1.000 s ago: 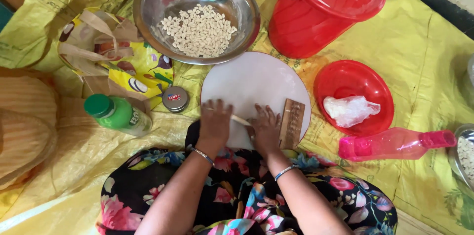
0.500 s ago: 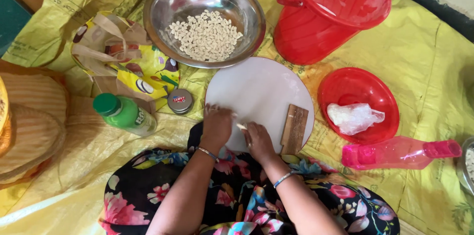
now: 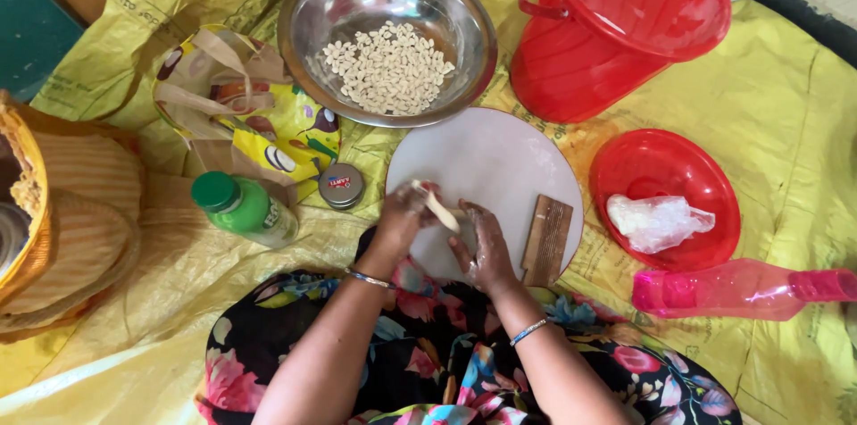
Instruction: The person rolls a piece of dough into a long rope on a white cutting board, then pinches off small pieces and rolls them into tiny balls. The small dough balls are placed into a metal bowl. The person repeats this process with additional dough pieces.
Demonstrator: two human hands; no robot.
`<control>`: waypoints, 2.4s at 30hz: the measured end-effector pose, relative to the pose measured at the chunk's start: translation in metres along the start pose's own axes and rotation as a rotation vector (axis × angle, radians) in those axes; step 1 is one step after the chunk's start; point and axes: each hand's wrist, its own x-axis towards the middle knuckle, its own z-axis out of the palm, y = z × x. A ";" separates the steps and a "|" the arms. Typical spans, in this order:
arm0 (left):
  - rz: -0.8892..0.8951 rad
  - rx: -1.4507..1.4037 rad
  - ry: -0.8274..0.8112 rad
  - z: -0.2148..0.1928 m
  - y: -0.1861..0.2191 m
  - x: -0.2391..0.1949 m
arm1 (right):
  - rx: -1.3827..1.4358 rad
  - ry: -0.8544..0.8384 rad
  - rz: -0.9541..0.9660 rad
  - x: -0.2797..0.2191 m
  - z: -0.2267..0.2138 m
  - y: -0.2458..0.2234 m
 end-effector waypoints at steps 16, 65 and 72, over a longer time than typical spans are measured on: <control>0.098 1.659 0.100 0.003 0.030 -0.028 | -0.467 -0.208 0.632 0.024 -0.049 0.072; 1.141 0.978 0.149 0.099 0.108 -0.118 | -0.067 0.037 0.432 -0.012 0.008 0.039; 1.390 1.139 0.157 0.090 0.139 -0.161 | -0.209 0.034 0.354 -0.014 0.021 0.045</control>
